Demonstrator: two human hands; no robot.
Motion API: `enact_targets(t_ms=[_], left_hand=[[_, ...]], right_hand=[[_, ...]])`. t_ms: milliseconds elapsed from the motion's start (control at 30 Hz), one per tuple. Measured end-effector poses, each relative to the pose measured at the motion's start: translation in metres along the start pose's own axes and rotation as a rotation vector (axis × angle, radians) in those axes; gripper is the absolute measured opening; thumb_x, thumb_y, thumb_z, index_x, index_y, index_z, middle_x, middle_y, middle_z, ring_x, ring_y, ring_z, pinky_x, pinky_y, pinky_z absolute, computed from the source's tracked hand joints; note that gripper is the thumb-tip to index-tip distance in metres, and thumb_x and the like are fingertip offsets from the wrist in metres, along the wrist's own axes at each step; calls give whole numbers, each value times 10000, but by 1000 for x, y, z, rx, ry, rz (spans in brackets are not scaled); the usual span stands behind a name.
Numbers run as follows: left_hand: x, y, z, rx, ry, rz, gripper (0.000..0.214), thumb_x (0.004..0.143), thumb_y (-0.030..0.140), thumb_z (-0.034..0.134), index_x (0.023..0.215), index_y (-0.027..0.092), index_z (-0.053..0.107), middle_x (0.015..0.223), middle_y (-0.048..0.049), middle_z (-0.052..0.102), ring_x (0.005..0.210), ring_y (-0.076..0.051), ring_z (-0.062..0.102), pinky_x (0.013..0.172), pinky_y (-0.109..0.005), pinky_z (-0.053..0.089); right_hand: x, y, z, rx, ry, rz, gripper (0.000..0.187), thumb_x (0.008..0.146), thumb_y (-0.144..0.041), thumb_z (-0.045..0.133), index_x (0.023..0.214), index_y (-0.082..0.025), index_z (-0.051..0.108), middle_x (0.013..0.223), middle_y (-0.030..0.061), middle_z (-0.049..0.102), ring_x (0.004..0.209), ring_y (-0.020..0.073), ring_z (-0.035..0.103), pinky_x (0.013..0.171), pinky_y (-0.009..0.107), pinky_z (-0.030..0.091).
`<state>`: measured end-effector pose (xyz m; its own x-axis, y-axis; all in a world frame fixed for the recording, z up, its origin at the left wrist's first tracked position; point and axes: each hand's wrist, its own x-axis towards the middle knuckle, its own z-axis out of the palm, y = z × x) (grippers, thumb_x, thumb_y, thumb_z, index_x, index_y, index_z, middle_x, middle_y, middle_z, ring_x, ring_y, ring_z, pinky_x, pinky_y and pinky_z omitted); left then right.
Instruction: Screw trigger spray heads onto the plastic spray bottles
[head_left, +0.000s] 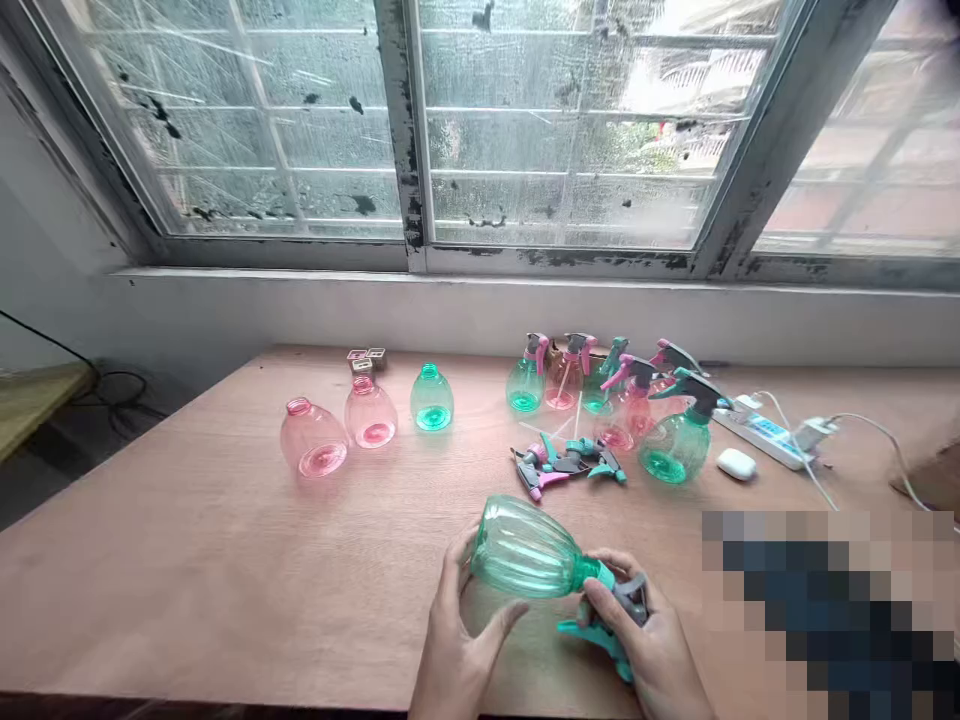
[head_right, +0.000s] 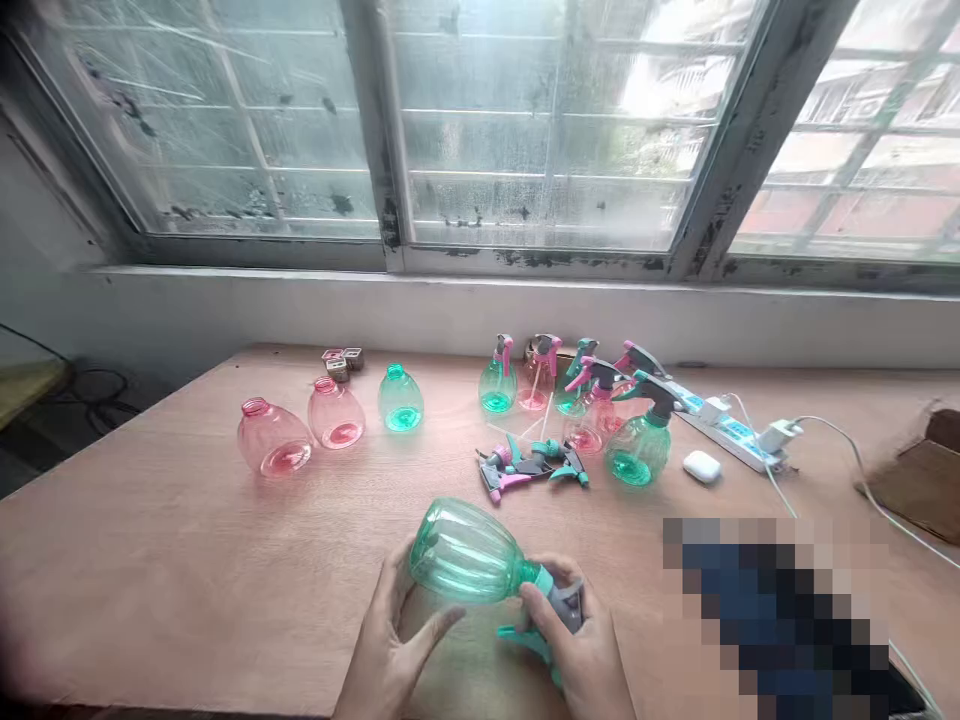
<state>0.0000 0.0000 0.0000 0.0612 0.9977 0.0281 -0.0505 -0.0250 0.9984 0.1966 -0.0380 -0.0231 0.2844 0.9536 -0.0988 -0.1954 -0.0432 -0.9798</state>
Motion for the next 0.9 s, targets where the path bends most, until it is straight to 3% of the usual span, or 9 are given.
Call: enact_targets(t_ms=[200, 300, 433, 500, 667, 767, 900], left_hand=[[-3, -4, 1, -69, 96, -30, 682, 760, 486, 845, 1304, 237, 519, 1341, -117, 674, 1327, -355, 585, 1157, -500, 403], [-1, -4, 1, -73, 77, -22, 650, 760, 462, 855, 1283, 245, 536, 1383, -123, 650, 1364, -355, 560, 1174, -511, 395], [0, -3, 2, -17, 67, 112, 570, 775, 404, 849, 1287, 305, 618, 1604, -73, 460, 1461, -338, 473, 1206, -467, 381], [-1, -2, 1, 26, 69, 147, 553, 790, 406, 835, 1298, 324, 634, 1602, -57, 462, 1434, -336, 506, 1198, -460, 392], [-3, 1, -1, 1, 65, 67, 708, 727, 477, 877, 1333, 286, 566, 1421, -88, 628, 1384, -351, 539, 1206, -492, 359], [-3, 2, -1, -44, 92, 32, 649, 775, 520, 828, 1303, 248, 567, 1436, -119, 618, 1389, -354, 538, 1190, -488, 378], [-1, 2, 0, -79, 42, 23, 610, 822, 480, 795, 1341, 246, 575, 1540, -125, 545, 1417, -339, 523, 1185, -457, 401]], right_hand=[[-4, -6, 14, 60, 66, -61, 420, 708, -514, 900, 965, -219, 748, 685, -13, 682, 591, 163, 630, 550, 273, 583], [-3, -6, 11, 37, 48, -50, 422, 755, -524, 867, 1005, -213, 730, 664, -11, 678, 601, 167, 629, 569, 278, 585], [2, -1, 1, 11, 22, -52, 421, 838, -533, 796, 1072, -204, 673, 663, 2, 686, 648, 183, 643, 625, 285, 587], [3, 0, -1, 16, 29, -57, 424, 844, -532, 790, 1084, -206, 662, 665, 0, 681, 652, 185, 648, 628, 286, 590], [-4, -5, 8, 32, 49, -58, 421, 792, -518, 842, 1048, -215, 702, 703, -6, 684, 640, 174, 650, 612, 278, 598], [-8, -10, 14, 41, 58, -74, 412, 761, -509, 869, 1012, -213, 730, 751, -1, 694, 624, 155, 627, 593, 266, 595], [-7, -10, 13, 41, 50, -71, 406, 787, -524, 843, 1020, -215, 721, 681, -12, 672, 621, 163, 622, 603, 274, 595]])
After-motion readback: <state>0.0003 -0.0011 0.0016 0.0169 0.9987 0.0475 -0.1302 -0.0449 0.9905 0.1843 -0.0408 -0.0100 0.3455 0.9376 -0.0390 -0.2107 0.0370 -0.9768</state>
